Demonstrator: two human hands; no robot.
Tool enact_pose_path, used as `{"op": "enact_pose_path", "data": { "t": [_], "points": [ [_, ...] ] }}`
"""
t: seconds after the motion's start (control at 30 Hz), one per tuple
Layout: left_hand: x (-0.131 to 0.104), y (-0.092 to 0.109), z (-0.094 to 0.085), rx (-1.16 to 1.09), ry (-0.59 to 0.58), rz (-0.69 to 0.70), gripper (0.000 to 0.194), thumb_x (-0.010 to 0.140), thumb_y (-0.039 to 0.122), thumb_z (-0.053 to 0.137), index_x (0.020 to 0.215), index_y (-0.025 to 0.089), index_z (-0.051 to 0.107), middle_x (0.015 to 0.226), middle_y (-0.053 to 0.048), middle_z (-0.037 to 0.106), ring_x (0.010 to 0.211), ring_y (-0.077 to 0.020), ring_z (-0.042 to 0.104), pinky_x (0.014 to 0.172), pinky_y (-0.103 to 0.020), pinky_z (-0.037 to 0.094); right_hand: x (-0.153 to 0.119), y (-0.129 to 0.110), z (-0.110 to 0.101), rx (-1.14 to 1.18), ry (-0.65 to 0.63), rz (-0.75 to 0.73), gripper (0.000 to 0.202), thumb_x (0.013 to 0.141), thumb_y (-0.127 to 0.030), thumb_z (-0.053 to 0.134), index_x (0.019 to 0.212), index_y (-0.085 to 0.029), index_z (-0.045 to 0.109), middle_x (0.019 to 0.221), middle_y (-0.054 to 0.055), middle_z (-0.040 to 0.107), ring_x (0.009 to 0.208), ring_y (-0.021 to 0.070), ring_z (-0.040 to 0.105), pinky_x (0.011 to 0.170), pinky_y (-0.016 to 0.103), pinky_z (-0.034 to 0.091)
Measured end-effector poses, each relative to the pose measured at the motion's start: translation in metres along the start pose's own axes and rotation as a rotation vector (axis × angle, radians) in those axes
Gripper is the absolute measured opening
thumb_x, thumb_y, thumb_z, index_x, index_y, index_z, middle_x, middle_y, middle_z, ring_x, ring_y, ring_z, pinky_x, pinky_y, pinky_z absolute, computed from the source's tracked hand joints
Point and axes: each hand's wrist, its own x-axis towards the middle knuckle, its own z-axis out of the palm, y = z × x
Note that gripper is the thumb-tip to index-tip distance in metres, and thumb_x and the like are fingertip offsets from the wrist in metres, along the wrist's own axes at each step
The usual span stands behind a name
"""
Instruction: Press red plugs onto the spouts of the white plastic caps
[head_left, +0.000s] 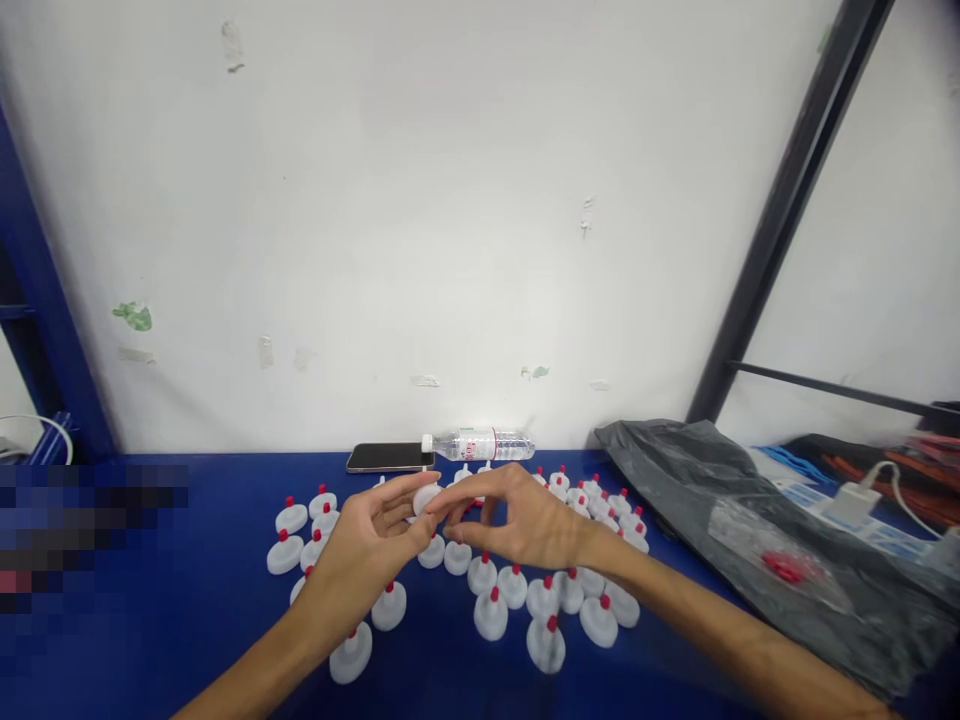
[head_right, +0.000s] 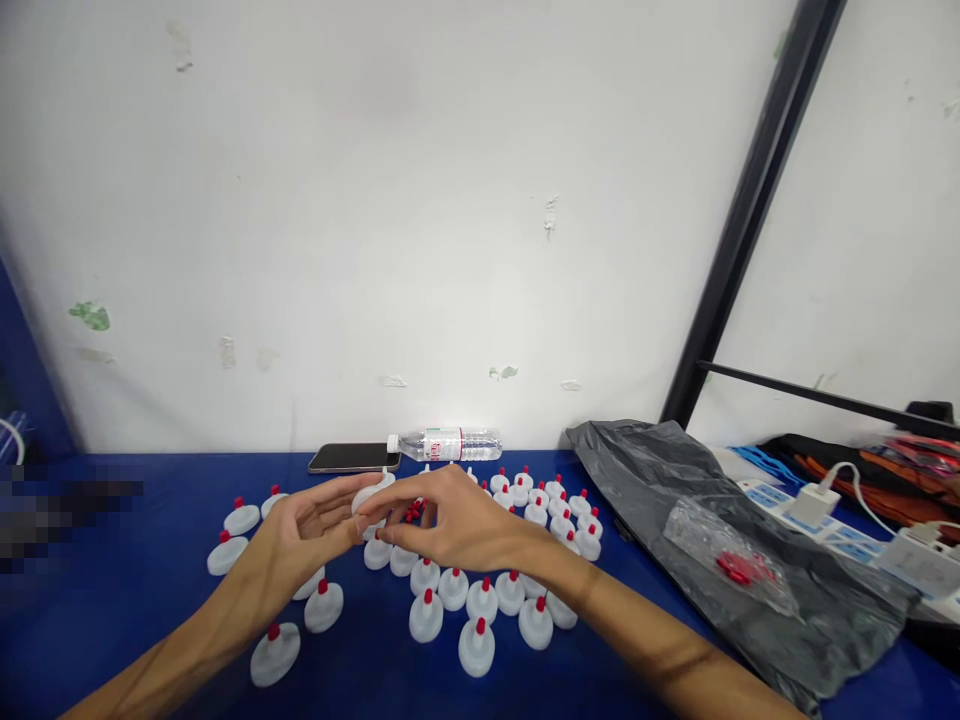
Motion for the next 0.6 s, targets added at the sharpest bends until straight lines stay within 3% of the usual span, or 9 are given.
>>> {"op": "enact_pose_path", "data": {
  "t": [0.2,0.33,0.47,0.6],
  "points": [
    [-0.002,0.000,0.005,-0.009,-0.016,-0.049,0.050,0.070,0.021,0.081,0.118,0.014,0.068,0.088,-0.007,0.080,0.087,-0.0260,0.076,0.074,-0.033,0.060,0.000,0.002,0.010,-0.124,0.031,-0.112,0.018,0.091,-0.029,0.072,0.109,-0.029,0.076,0.092,0.000,0.077,0.082,0.0155,0.071,0.077,0.024,0.053],
    [-0.007,0.004,0.010,0.011,-0.011,-0.093,0.054,0.064,0.014,0.080,0.117,0.014,0.070,0.074,-0.001,0.075,0.059,-0.0154,0.065,0.051,-0.024,0.050,-0.002,-0.002,0.012,-0.356,0.012,-0.153,0.014,0.096,-0.034,0.065,0.101,-0.025,0.075,0.087,0.001,0.075,0.079,0.0155,0.068,0.078,0.025,0.051],
    [-0.007,0.007,0.010,0.011,-0.027,-0.093,0.053,0.065,0.024,0.085,0.116,0.014,0.072,0.080,-0.004,0.077,0.060,-0.0173,0.067,0.053,-0.026,0.052,-0.004,-0.003,0.011,-0.387,0.002,-0.176,0.017,0.097,-0.035,0.063,0.107,-0.027,0.075,0.091,0.001,0.075,0.079,0.0150,0.066,0.077,0.025,0.050],
    [-0.004,0.014,0.004,0.183,-0.040,-0.047,0.061,0.076,0.052,0.078,0.124,0.016,0.068,0.094,-0.010,0.078,0.052,-0.0177,0.067,0.047,-0.028,0.053,0.001,-0.002,-0.001,-0.217,0.124,-0.102,0.018,0.094,-0.040,0.067,0.097,-0.025,0.076,0.087,0.000,0.076,0.075,0.0145,0.068,0.068,0.024,0.050]
  ]
}}
